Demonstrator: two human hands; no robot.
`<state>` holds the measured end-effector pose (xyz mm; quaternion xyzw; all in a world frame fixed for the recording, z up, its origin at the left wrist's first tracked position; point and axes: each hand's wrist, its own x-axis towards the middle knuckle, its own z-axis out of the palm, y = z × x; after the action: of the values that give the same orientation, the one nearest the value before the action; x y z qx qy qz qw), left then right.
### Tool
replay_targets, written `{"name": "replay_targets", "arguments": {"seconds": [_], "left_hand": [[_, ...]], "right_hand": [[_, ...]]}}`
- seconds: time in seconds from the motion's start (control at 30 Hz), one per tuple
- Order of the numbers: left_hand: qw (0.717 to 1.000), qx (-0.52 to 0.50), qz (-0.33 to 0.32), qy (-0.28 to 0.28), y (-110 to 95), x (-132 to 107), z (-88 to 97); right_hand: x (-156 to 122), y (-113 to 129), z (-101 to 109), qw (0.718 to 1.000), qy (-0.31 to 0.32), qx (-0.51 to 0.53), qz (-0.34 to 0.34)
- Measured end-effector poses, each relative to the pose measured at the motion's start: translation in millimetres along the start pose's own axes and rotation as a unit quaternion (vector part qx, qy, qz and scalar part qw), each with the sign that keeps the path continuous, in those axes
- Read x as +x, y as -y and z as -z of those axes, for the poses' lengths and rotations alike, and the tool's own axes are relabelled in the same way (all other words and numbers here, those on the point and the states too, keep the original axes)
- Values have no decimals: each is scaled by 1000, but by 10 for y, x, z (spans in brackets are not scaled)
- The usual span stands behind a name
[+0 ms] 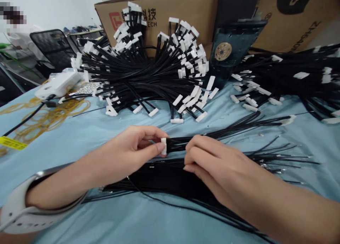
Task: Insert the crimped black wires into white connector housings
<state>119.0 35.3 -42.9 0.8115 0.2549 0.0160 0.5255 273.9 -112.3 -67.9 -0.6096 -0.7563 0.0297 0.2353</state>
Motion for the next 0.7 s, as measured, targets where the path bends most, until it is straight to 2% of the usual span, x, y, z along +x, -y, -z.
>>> {"name": "replay_targets", "arguments": {"seconds": [0.17,0.3,0.4,0.57,0.7], "left_hand": [[1000,-17,-5,-7,6,55,66],[999,-42,5,-18,20,76,67],[998,-57,6,-16,29,69,65],[994,-98,48,-26,12,72,64],[989,-134,56,-17,31,87,72]], "right_hand": [[43,-31,124,997,-32,58,-39],[72,-9,157,989,-17,110,-92],[80,-2,166,986,-8,108,-129],[77,-27,205,985,-5,94,-143],[101,-36,243,981,-15,96,-168]]}}
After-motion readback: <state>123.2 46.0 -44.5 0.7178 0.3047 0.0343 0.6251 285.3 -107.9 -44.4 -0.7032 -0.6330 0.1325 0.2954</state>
